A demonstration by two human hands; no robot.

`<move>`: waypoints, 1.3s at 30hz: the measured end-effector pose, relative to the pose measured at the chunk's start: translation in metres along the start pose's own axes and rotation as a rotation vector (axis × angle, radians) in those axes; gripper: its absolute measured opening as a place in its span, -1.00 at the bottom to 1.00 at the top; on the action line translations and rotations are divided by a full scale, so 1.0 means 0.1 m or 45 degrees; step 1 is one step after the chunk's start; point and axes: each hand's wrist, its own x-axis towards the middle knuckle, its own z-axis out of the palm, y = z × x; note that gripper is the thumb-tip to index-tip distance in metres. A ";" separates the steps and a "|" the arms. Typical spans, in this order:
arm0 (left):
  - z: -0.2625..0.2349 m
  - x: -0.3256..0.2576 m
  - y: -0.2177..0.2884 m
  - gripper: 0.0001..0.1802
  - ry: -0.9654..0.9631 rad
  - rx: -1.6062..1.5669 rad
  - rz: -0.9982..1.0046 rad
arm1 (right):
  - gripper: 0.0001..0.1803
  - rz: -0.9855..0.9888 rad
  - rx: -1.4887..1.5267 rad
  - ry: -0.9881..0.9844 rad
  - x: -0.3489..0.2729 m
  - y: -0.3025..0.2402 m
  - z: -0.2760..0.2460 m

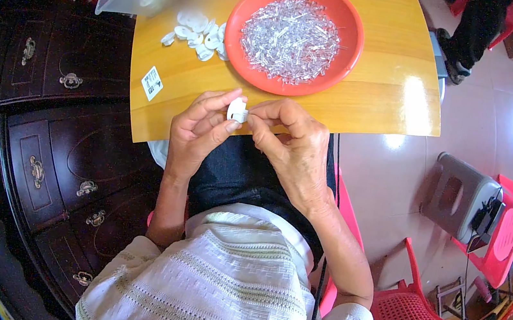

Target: Manually assembling small plastic parts by inserting a clear circular piece into a white base.

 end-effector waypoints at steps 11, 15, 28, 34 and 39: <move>0.00 -0.01 0.06 -0.50 0.002 0.080 0.087 | -0.85 0.308 0.370 -0.094 0.03 -0.11 -0.04; 0.01 -0.01 0.03 -0.53 0.025 -0.042 0.041 | -0.83 0.427 0.480 -0.107 0.05 -0.02 -0.09; 0.00 0.08 0.05 -0.64 -0.015 0.338 0.262 | -0.85 0.455 0.423 -0.160 0.06 -0.08 -0.11; -0.11 0.31 0.26 -0.67 -0.227 0.605 0.307 | -0.83 0.446 0.317 -0.082 0.08 -0.09 -0.13; -0.63 0.98 0.79 -0.70 -0.073 1.470 0.958 | -0.77 -0.033 -0.541 0.042 0.24 -0.27 -0.20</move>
